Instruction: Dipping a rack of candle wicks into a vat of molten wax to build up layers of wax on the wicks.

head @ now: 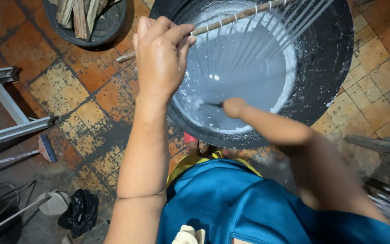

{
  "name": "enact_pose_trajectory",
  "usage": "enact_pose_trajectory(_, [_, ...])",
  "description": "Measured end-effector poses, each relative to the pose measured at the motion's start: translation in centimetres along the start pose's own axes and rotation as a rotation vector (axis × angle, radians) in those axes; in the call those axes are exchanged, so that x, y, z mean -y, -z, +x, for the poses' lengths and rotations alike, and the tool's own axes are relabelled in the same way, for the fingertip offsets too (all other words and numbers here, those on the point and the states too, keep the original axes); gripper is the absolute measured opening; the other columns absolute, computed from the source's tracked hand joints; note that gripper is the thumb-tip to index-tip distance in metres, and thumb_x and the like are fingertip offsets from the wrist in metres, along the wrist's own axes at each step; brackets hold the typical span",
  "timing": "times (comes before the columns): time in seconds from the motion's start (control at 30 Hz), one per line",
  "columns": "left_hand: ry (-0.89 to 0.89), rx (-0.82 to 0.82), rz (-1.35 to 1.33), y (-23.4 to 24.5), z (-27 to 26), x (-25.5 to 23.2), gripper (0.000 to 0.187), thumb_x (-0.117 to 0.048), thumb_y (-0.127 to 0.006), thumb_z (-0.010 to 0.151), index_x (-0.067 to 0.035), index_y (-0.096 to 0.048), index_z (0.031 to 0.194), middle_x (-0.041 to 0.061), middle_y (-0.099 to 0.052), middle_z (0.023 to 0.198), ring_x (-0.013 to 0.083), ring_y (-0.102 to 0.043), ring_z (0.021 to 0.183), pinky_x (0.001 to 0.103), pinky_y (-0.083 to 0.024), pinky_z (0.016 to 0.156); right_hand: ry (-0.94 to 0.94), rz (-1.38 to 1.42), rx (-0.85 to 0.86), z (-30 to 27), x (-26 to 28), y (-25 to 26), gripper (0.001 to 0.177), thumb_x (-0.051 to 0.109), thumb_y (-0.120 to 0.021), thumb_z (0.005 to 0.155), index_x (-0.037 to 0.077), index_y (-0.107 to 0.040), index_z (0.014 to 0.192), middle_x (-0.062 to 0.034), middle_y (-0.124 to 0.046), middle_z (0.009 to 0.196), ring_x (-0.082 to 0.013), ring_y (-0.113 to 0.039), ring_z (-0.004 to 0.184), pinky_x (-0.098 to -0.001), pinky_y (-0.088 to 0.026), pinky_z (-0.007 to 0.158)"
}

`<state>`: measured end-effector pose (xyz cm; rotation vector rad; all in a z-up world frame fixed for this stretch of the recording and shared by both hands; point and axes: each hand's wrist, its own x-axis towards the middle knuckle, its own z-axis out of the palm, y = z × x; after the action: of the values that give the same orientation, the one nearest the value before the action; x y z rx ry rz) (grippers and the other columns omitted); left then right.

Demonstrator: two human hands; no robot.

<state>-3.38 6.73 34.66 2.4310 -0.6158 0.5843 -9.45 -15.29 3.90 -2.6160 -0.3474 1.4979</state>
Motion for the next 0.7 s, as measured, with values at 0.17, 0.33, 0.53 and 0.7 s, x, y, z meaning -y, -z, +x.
enact_pose_trajectory(0.17, [-0.020,0.010,-0.028,-1.5,0.2,0.9,0.015,-0.021,-0.076,0.098,-0.012,-0.081,0.110,-0.001,-0.059,0.088,0.0278,-0.046,0.092,0.042,-0.039,0.075,0.036,0.167,-0.233,1.4,3.1,0.3,0.058,0.024,-0.039,0.107,0.048,-0.032,0.160,-0.0032,-0.064,0.142,-0.0290,-0.075,0.090,-0.0373,-0.049,0.050])
enact_pose_trajectory(0.33, [-0.090,-0.026,0.024,-2.5,1.6,1.5,0.013,-0.020,-0.081,0.095,-0.016,-0.082,0.107,-0.001,-0.059,0.088,0.0280,-0.047,0.092,0.044,-0.036,0.072,-0.091,0.073,-0.158,-11.8,2.6,4.5,0.047,0.027,-0.036,0.109,0.037,-0.047,0.154,-0.0102,-0.069,0.128,-0.0344,-0.070,0.106,-0.0459,-0.060,0.077])
enact_pose_trajectory(0.53, [-0.085,0.042,0.038,-5.3,0.3,2.5,0.018,-0.019,-0.082,0.094,-0.016,-0.081,0.112,0.001,-0.061,0.092,0.0313,-0.047,0.094,0.046,-0.035,0.074,-0.244,0.197,-0.181,-27.7,-1.4,2.8,0.046,0.031,-0.039,0.106,0.036,-0.052,0.149,-0.0127,-0.069,0.130,-0.0370,-0.065,0.118,-0.0510,-0.054,0.093])
enact_pose_trajectory(0.7, [0.099,0.219,0.089,-11.4,-5.3,4.3,0.008,-0.023,-0.081,0.089,-0.023,-0.077,0.097,-0.002,-0.061,0.089,0.0250,-0.052,0.103,0.045,-0.037,0.090,-0.315,0.393,-0.295,-33.6,-2.6,-0.2,0.042,0.030,-0.046,0.105,0.031,-0.061,0.144,-0.0242,-0.075,0.120,-0.0464,-0.067,0.117,-0.0554,-0.053,0.097])
